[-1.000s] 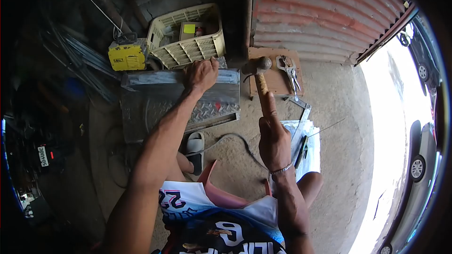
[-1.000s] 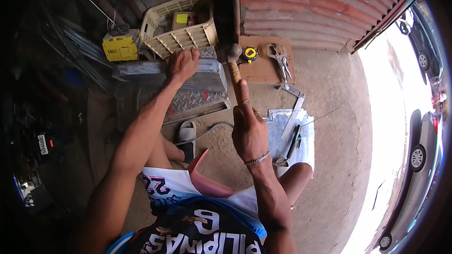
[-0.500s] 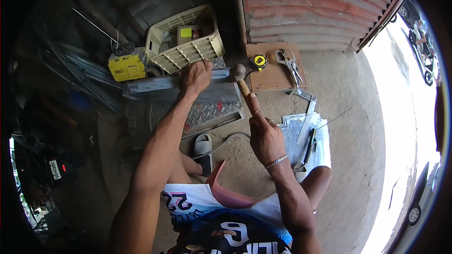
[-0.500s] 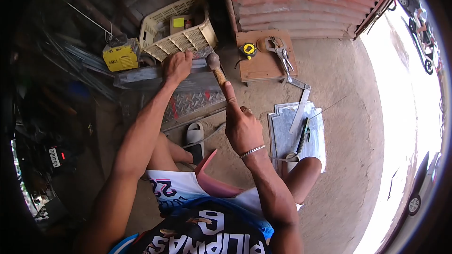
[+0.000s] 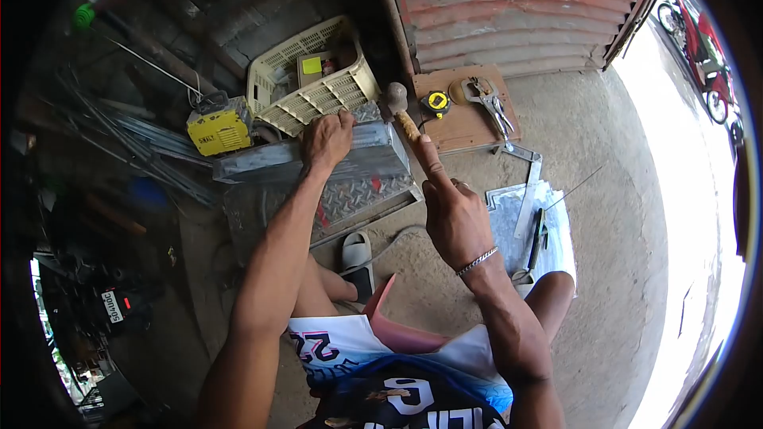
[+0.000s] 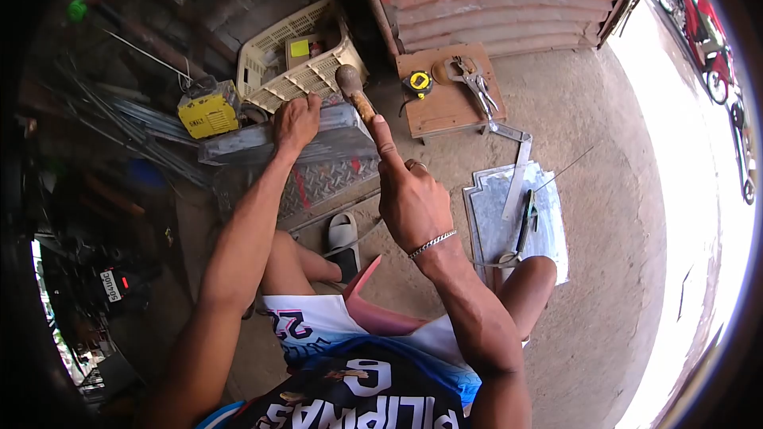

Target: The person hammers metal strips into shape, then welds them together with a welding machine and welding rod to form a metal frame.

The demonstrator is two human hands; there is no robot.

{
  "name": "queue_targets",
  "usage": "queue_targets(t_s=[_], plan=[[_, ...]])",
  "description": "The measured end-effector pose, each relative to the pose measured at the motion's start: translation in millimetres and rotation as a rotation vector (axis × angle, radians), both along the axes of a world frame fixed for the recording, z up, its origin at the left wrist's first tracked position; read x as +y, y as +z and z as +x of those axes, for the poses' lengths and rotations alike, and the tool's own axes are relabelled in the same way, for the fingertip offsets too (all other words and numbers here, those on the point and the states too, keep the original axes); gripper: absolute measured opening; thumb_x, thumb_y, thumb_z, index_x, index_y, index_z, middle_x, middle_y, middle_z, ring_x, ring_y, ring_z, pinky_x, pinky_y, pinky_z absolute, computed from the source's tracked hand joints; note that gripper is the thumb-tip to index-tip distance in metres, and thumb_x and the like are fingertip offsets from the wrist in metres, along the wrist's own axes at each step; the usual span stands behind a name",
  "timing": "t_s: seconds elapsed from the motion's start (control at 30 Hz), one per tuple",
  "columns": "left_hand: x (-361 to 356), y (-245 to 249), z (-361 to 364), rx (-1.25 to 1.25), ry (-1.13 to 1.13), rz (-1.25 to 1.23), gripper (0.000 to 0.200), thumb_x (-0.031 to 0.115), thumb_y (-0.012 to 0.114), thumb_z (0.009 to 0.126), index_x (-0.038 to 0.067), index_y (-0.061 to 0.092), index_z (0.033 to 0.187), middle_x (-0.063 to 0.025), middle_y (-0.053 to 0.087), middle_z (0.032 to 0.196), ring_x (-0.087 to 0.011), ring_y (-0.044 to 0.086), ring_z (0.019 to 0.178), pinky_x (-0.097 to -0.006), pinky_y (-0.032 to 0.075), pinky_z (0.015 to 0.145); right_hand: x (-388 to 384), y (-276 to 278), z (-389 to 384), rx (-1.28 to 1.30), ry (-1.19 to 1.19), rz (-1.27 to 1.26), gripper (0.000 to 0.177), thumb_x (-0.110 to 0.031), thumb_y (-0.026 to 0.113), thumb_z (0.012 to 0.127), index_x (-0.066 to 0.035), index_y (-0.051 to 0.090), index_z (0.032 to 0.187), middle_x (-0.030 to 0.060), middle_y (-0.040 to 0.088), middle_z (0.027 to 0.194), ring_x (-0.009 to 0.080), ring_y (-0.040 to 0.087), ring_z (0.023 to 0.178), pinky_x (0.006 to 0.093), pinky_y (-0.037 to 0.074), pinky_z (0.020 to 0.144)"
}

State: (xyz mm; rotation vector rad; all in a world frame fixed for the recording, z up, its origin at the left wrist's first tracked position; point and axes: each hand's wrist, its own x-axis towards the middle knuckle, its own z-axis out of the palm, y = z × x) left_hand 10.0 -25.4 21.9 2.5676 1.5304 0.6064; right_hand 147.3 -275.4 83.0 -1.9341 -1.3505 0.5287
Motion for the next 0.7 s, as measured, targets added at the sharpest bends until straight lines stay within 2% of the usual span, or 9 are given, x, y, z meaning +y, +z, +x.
queue_targets(t_s=[0.13, 0.2, 0.37, 0.43, 0.53, 0.6, 0.63, 0.67, 0.7], plan=[[1, 2, -2, 0.136, 0.038, -0.1, 0.056, 0.04, 0.04, 0.099, 0.0, 0.071, 0.074, -0.0255, 0.069, 0.077, -0.0454, 0.067, 0.074, -0.0538, 0.052, 0.072, 2, -16, -6, 0.013, -0.028, 0.124, 0.07, -0.016, 0.052, 0.099, -0.032, 0.02, 0.159, 0.025, 0.063, 0.082, 0.0435, 0.065, 0.07, 0.0536, 0.052, 0.062], [0, 5, -1, 0.115, 0.041, -0.093, 0.056, 0.04, 0.041, 0.099, -0.001, 0.071, 0.073, -0.0256, 0.069, 0.076, -0.0456, 0.067, 0.073, -0.0539, 0.052, 0.072, 8, -16, 0, -0.002, 0.02, -0.056, 0.069, -0.016, 0.052, 0.099, -0.033, 0.02, 0.158, 0.0258, 0.064, 0.082, 0.0442, 0.065, 0.071, 0.054, 0.052, 0.063], [0, 0, -2, 0.081, 0.047, -0.064, 0.056, 0.04, 0.043, 0.098, -0.002, 0.071, 0.073, -0.0262, 0.068, 0.076, -0.046, 0.067, 0.073, -0.0547, 0.052, 0.072, 7, -16, -5, 0.05, -0.018, 0.045, 0.069, -0.016, 0.052, 0.099, -0.035, 0.02, 0.158, 0.0266, 0.064, 0.081, 0.0453, 0.066, 0.073, 0.0548, 0.052, 0.066], [4, -1, -3, 0.144, 0.051, -0.082, 0.055, 0.042, 0.043, 0.098, 0.001, 0.073, 0.076, -0.0253, 0.07, 0.081, -0.0457, 0.068, 0.079, -0.0552, 0.051, 0.077, 8, -22, -6, 0.051, -0.034, 0.096, 0.069, -0.016, 0.052, 0.099, -0.035, 0.02, 0.158, 0.0271, 0.065, 0.081, 0.0456, 0.066, 0.074, 0.0547, 0.052, 0.067], [2, 1, 0, 0.053, 0.061, -0.089, 0.054, 0.043, 0.043, 0.097, 0.003, 0.074, 0.08, -0.0243, 0.071, 0.086, -0.0456, 0.068, 0.084, -0.0548, 0.051, 0.08, 11, -25, 3, 0.006, 0.003, -0.041, 0.07, -0.015, 0.053, 0.098, -0.036, 0.022, 0.157, 0.0265, 0.064, 0.08, 0.0457, 0.065, 0.072, 0.0545, 0.051, 0.065], [1, 4, 0, 0.062, 0.049, -0.117, 0.054, 0.043, 0.042, 0.097, 0.003, 0.074, 0.082, -0.024, 0.071, 0.087, -0.0456, 0.068, 0.085, -0.0542, 0.051, 0.08, 4, -32, -1, 0.269, -0.031, 0.137, 0.072, -0.016, 0.055, 0.098, -0.035, 0.02, 0.158, 0.0253, 0.067, 0.086, 0.0436, 0.067, 0.073, 0.053, 0.052, 0.064], [0, 6, -1, 0.065, 0.048, -0.153, 0.054, 0.044, 0.042, 0.097, 0.003, 0.075, 0.083, -0.0236, 0.071, 0.088, -0.0456, 0.068, 0.086, -0.0537, 0.051, 0.08, 0, -32, -3, 0.271, -0.03, 0.138, 0.072, -0.016, 0.055, 0.098, -0.035, 0.02, 0.158, 0.0253, 0.067, 0.086, 0.0436, 0.067, 0.073, 0.053, 0.052, 0.064], [-1, 9, 0, 0.091, 0.057, -0.166, 0.054, 0.044, 0.042, 0.097, 0.004, 0.076, 0.084, -0.0232, 0.071, 0.089, -0.0452, 0.068, 0.087, -0.0539, 0.051, 0.08, -4, -32, -6, 0.627, -0.093, 0.073, 0.072, -0.019, 0.055, 0.1, -0.028, 0.015, 0.16, 0.0203, 0.069, 0.101, 0.0375, 0.07, 0.079, 0.0488, 0.055, 0.065], [0, 9, 1, 0.115, 0.064, -0.178, 0.054, 0.044, 0.041, 0.097, 0.005, 0.076, 0.085, -0.0228, 0.072, 0.089, -0.0449, 0.068, 0.087, -0.0542, 0.051, 0.081, -5, -33, -6, 0.632, -0.093, 0.073, 0.072, -0.019, 0.055, 0.1, -0.028, 0.015, 0.16, 0.0203, 0.069, 0.101, 0.0375, 0.07, 0.079, 0.0488, 0.055, 0.065]])
